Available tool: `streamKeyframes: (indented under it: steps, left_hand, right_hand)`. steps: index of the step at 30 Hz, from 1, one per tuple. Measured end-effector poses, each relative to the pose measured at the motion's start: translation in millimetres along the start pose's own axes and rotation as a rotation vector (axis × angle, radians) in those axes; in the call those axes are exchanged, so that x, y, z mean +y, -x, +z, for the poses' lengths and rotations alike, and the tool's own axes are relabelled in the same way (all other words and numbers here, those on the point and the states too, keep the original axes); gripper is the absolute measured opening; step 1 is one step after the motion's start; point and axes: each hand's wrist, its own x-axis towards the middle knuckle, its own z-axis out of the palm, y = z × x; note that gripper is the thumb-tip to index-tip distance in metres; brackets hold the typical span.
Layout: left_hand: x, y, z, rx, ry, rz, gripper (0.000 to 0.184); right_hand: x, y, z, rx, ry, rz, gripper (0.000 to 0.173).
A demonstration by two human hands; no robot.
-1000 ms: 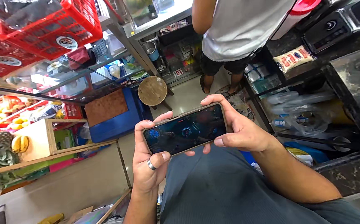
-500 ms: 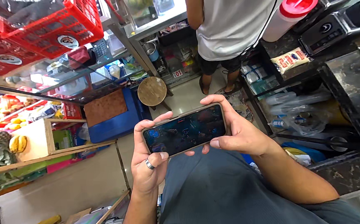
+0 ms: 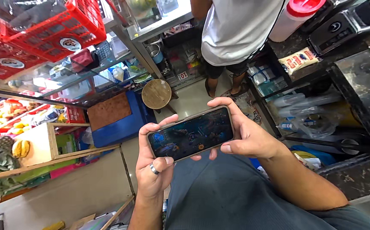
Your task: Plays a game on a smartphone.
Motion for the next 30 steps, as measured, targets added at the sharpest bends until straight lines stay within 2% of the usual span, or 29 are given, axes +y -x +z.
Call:
streamKeyframes:
  steps: [5,9,11,13,15,18,22,26,30]
  left_hand:
    - [-2,-2,0,0.022,0.009,0.009,0.058]
    - [-4,-7,7,0.122,-0.06,0.034,0.041]
    - [-6,-9,11,0.163,-0.122,0.051,0.039]
    - [-8,-12,15,0.202,-0.197,0.073,0.042]
    - [-10,-13,15,0.207,-0.246,0.079,0.053]
    - [-10,-13,8,0.12,-0.185,0.047,0.061]
    - [-10,-14,1,0.045,-0.041,0.012,0.055]
    - [-12,-19,12,0.16,-0.115,0.028,0.041]
    - [-14,-22,17,0.205,-0.182,0.053,0.047]
  right_hand:
    - [0,0,-1,-0.006,-0.015,-0.006,0.077]
    - [0,-2,-1,0.006,0.001,0.0,0.073]
    - [0,-2,-1,0.012,0.015,-0.006,0.073]
    - [0,-2,-1,0.021,0.03,-0.014,0.073]
    - [0,-2,-2,0.034,0.036,-0.02,0.073]
    - [0,-2,-4,0.053,0.037,-0.026,0.071]
    - [-1,-2,-6,0.056,0.028,-0.031,0.069]
    - [-3,-1,-7,0.051,0.038,-0.03,0.071]
    - [-5,-1,-8,0.044,0.032,-0.021,0.072]
